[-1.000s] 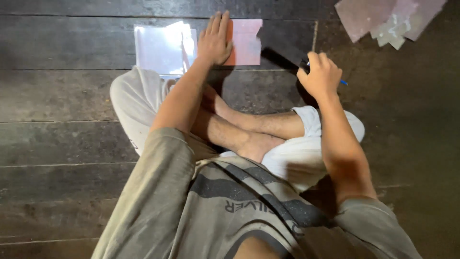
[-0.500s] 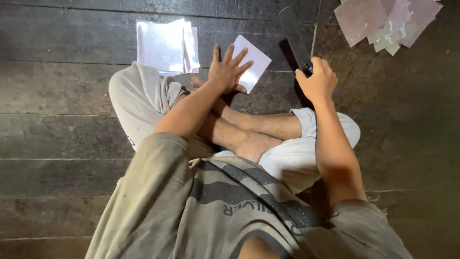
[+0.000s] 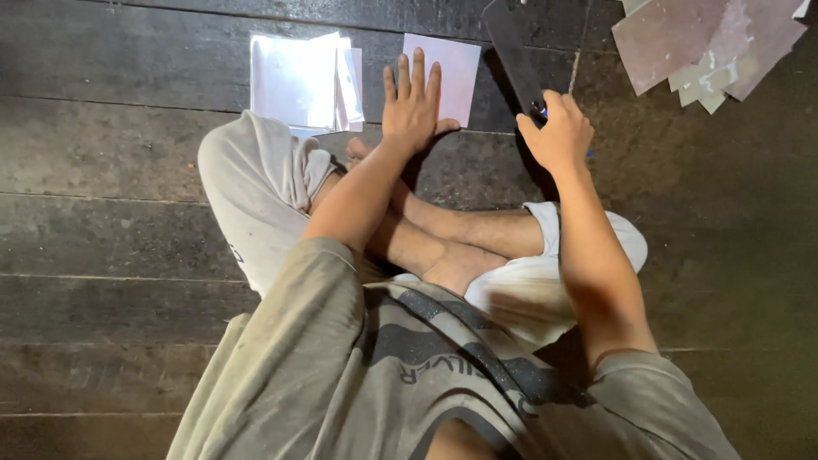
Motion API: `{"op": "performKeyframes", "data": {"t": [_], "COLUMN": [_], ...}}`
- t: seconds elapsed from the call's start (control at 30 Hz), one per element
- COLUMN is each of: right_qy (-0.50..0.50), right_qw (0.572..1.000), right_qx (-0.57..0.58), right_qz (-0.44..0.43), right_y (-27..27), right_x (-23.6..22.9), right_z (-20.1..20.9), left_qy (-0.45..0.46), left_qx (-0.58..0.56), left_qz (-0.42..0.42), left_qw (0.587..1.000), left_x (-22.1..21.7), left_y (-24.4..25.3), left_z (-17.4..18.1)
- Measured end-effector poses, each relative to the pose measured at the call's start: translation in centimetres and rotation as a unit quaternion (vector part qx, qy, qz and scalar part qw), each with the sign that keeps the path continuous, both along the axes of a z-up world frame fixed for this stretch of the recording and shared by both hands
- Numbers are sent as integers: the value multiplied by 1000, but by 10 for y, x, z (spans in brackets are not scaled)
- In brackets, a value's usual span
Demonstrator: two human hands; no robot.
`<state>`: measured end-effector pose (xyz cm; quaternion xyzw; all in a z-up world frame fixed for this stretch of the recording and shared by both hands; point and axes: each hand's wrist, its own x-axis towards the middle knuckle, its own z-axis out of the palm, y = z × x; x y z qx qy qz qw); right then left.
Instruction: The person is sitting on the floor and using a ruler and pen to mark lines on small square pieces of paper.
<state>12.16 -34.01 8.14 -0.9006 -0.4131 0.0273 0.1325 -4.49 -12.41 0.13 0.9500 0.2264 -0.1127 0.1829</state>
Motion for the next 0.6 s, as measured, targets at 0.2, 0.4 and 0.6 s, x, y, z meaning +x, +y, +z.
{"op": "performKeyframes", "data": {"t": [0.2,0.4,0.6], "right_qy": [38,-15,-33], "right_qw": [999,994,990], "right_qx": [-2,4,-3], "right_qz": [23,105,134], "right_y": [21,45,77], "right_x": [-1,9,10], "right_z": [6,0,-21], "left_qy": [-9,-35,-166], "left_qx": [4,-45,16], "left_qz": [32,37,214], "left_qw": [999,998,963], "left_x": [10,0,-6], "left_y": [-9,4,-11], "left_z": [4,8,-10]}}
